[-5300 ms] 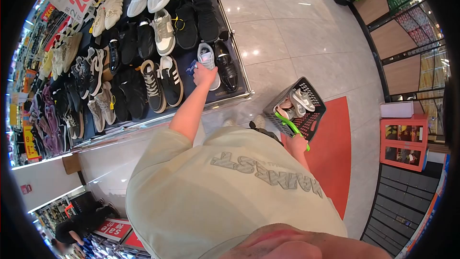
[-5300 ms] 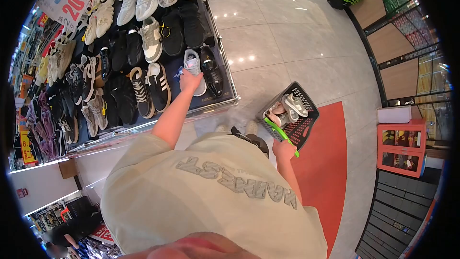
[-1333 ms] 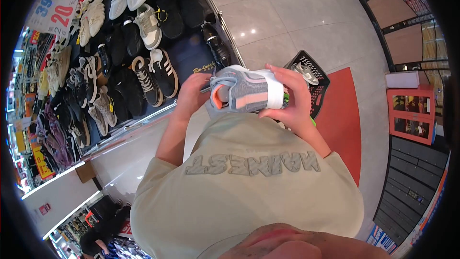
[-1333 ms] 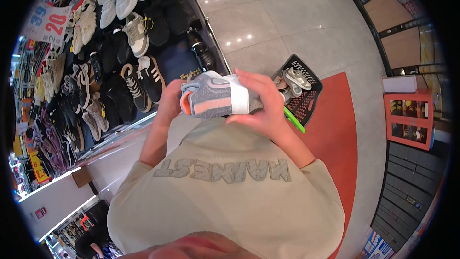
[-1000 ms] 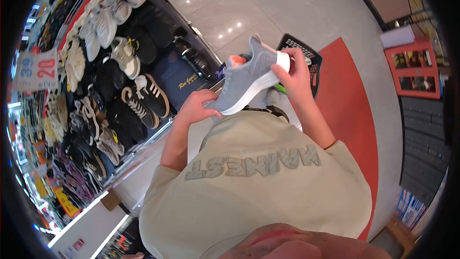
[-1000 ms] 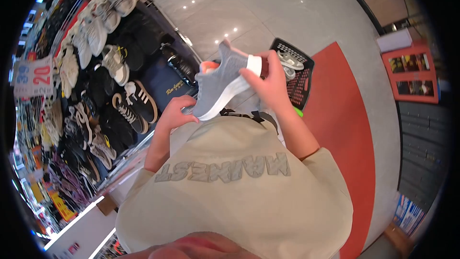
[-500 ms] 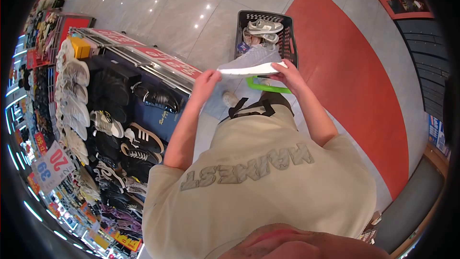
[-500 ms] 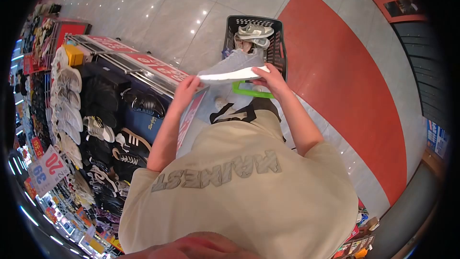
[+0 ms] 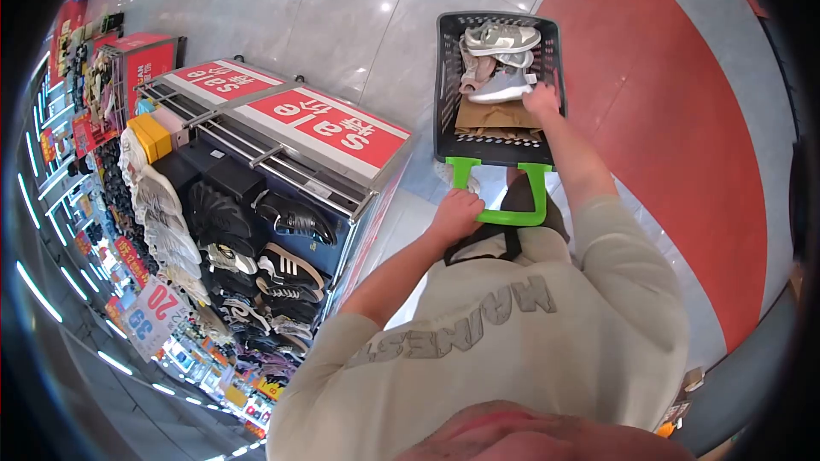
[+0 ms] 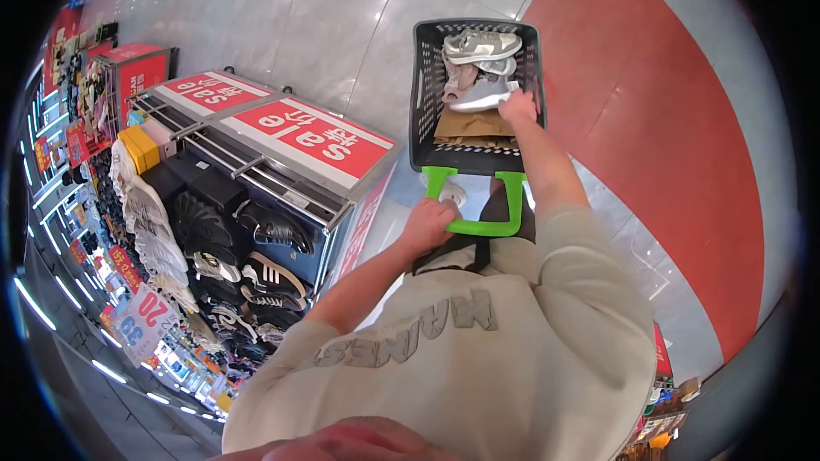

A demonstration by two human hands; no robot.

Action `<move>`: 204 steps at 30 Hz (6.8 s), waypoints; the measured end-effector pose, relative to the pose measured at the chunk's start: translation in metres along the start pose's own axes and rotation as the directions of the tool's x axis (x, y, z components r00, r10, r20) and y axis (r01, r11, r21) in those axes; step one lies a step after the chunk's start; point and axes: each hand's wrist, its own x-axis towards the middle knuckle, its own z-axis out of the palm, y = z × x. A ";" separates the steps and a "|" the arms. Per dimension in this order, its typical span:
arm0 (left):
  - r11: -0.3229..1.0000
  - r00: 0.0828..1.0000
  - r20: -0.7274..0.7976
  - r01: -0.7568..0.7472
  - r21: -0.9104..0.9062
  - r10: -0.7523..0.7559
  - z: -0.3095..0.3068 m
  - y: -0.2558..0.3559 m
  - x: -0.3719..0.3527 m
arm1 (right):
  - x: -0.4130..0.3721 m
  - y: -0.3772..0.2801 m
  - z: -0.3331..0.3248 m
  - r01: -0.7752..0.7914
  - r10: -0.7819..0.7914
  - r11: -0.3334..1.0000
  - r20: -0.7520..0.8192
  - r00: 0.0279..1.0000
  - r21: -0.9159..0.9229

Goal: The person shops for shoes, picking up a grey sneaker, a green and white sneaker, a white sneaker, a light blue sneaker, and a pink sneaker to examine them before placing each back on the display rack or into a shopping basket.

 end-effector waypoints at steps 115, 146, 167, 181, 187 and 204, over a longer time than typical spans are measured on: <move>0.843 0.092 -0.845 -0.068 -0.534 -0.527 -0.264 0.039 -0.440 | -0.466 -0.366 -0.028 0.395 -0.986 0.157 0.121 0.113 0.905; 0.778 -0.022 -0.805 0.243 -0.579 -0.593 -0.239 0.006 -0.572 | -0.602 -0.417 0.021 0.533 -0.995 -0.056 -0.005 -0.097 0.844; 0.572 -0.131 -0.627 0.299 -0.764 -0.768 -0.170 -0.016 -0.633 | -0.765 -0.427 0.061 0.788 -0.833 -0.541 -0.063 -0.549 0.293; 0.686 -0.193 -0.935 0.637 -0.350 -0.298 -0.207 0.015 -0.641 | -0.689 -0.443 0.057 0.934 -0.960 -0.273 0.001 -0.281 0.228; 0.752 -0.106 -0.990 0.644 -0.141 -0.095 -0.231 0.030 -0.629 | -0.668 -0.441 0.059 0.678 -0.974 0.062 0.194 -0.120 0.732; 0.546 -0.056 -0.993 0.838 0.011 0.106 -0.236 0.006 -0.621 | -0.668 -0.421 0.052 0.524 -0.984 0.018 0.109 -0.144 0.852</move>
